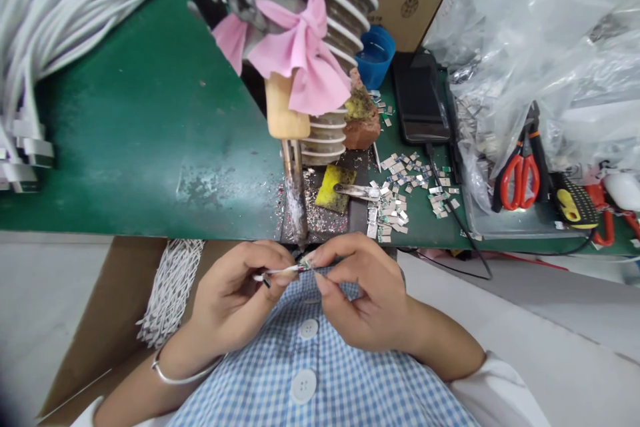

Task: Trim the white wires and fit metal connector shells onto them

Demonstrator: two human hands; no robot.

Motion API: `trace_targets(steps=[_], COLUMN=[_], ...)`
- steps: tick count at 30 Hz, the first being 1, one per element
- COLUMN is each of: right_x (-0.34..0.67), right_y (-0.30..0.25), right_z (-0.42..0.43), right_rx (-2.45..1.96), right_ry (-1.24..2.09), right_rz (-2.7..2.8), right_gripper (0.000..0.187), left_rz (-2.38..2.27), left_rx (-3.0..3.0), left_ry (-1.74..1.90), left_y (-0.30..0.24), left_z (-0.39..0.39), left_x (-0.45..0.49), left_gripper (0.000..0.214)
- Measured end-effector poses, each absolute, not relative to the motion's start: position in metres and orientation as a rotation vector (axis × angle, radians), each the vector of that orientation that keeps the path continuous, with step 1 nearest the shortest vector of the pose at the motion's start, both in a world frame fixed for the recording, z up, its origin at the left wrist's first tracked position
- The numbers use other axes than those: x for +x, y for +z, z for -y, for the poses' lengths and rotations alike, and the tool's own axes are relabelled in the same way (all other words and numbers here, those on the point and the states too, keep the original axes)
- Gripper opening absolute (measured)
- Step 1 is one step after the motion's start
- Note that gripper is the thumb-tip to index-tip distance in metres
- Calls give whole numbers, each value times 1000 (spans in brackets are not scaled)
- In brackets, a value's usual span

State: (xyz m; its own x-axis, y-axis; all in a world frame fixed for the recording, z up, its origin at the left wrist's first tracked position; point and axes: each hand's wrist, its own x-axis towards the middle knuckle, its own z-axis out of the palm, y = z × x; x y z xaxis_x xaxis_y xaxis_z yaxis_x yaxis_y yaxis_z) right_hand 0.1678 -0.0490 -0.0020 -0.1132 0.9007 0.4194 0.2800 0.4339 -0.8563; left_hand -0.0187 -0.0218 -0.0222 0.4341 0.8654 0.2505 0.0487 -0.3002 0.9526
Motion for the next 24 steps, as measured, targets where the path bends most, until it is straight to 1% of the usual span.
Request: trace_targets(steps=[7,24], right_x=[168,166], right_y=[-3,1], right_z=[47,42], right_rx=[-1034,-1067], right_ry=[672,577], right_rz=[1680,1682], right_gripper=[23,20], left_rz=[-925,-894], left_rx=[1660,1610], left_ry=[1038,1089], left_y=[-23,-20], left_z=[23,18], left_x=[-15,-11], left_gripper=[13,17])
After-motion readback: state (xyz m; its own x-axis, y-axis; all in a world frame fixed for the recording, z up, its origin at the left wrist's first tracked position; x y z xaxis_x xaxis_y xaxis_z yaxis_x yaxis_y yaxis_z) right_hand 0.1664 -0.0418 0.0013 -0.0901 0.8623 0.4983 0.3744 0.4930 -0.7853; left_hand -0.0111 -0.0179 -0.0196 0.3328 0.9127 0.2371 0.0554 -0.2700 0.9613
